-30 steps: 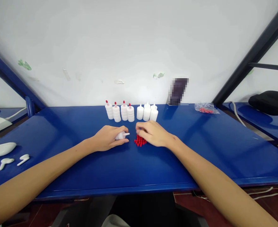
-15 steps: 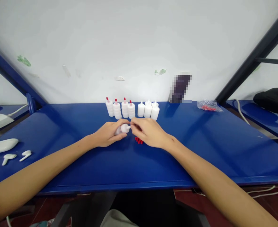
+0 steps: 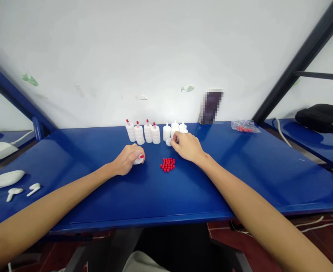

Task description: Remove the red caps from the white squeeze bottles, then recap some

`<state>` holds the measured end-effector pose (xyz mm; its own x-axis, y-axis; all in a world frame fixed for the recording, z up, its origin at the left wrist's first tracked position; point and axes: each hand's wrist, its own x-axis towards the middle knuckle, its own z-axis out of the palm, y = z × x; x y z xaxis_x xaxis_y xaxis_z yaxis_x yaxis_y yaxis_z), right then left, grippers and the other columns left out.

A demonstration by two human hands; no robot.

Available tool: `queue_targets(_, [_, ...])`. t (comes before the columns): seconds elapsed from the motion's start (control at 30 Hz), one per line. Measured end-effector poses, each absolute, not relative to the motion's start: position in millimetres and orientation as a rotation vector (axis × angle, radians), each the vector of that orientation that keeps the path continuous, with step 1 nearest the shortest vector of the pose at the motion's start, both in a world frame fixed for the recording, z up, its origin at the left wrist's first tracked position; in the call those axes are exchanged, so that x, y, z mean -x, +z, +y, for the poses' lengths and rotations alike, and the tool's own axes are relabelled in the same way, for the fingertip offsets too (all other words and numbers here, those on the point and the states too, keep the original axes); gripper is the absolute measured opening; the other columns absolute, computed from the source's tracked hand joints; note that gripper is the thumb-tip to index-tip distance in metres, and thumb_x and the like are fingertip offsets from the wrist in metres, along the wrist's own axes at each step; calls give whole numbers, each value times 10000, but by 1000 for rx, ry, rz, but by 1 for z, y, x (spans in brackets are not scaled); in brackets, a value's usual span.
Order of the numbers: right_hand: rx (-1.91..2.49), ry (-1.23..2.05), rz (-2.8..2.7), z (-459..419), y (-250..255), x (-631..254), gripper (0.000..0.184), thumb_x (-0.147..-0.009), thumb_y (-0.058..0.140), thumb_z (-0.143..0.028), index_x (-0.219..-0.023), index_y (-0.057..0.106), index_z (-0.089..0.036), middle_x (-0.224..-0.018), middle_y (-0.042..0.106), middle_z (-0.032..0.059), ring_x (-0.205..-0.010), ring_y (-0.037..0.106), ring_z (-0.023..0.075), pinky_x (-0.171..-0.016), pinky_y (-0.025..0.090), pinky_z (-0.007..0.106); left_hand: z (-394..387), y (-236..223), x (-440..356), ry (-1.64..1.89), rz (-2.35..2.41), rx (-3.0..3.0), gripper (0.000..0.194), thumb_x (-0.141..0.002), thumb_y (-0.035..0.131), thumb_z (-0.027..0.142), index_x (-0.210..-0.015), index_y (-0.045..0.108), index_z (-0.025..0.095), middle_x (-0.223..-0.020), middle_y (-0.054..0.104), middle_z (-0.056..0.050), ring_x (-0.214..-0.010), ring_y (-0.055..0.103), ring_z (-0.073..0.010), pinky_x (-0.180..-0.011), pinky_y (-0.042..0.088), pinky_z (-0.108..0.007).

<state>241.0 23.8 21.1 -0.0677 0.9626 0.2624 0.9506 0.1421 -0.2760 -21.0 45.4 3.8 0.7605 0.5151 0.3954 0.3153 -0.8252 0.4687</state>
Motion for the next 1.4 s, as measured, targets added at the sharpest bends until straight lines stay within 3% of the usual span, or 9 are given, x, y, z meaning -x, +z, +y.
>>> queue_targets(0.23, [1766,104,-2081,28,16,-243,195,-898,462,-307,-849,624,-210,-755,685,29,-674,576,170,-579,296,264,47,-1,26,803,565,-2179,545,-957,231,505,-641,509,159,-556,550,-27,-509,472,-122,-536,383,-244])
queue_targets(0.37, [1732,128,-2102,28,13,-243,243,-918,452,-344,-870,652,-216,-765,692,26,-673,576,167,-586,304,266,45,-1,27,808,555,-2062,497,-953,289,497,-668,505,151,-544,526,-1,-450,470,-98,-490,367,-217])
queue_targets(0.53, [1798,78,-2010,23,15,-237,252,-883,489,-367,-776,663,-220,-684,667,18,-632,568,166,-557,292,269,40,5,23,900,681,-2224,341,-976,373,381,-838,576,144,-630,562,13,-512,504,-99,-545,403,-217])
queue_targets(0.73, [1711,139,-1819,6,21,-225,174,-738,659,-393,-821,678,-241,-609,616,-26,-586,562,161,-558,345,265,35,7,19,890,663,-2560,330,-1022,328,353,-1027,596,159,-905,656,-56,-799,598,-155,-765,465,-270])
queue_targets(0.83, [1456,174,-1873,-6,24,-219,194,-814,601,-382,-883,649,-207,-570,552,-34,-533,511,140,-580,377,272,33,4,19,814,568,-2693,314,-1020,324,362,-1036,564,160,-961,642,-80,-843,597,-171,-796,470,-286])
queue_targets(0.93, [1076,219,-2170,-17,27,-212,222,-888,561,-373,-983,627,-184,-670,574,-13,-592,516,137,-617,398,267,31,1,18,861,523,-2712,292,-1017,321,357,-1045,536,160,-968,634,-91,-852,603,-175,-793,481,-285])
queue_targets(1.03, [872,120,-2392,-24,29,-204,234,-962,513,-392,-959,608,-178,-768,603,21,-654,514,141,-639,385,266,30,-1,16,859,429,-2747,248,-1007,331,322,-1039,520,164,-886,631,-66,-760,598,-158,-711,480,-263])
queue_targets(1.17, [817,-22,-2481,-25,30,-199,322,-1041,358,-339,-874,579,-175,-746,595,35,-653,492,150,-656,363,282,31,-2,13,860,343,-2817,240,-1004,291,247,-972,517,174,-791,610,-37,-675,569,-135,-633,453,-237])
queue_targets(1.4, [941,16,-2456,-18,22,-202,330,-1052,315,-330,-836,521,-189,-720,594,13,-620,499,141,-631,350,275,38,-2,11,924,432,-3022,243,-976,322,223,-911,551,179,-732,552,-7,-571,482,-112,-537,388,-222])
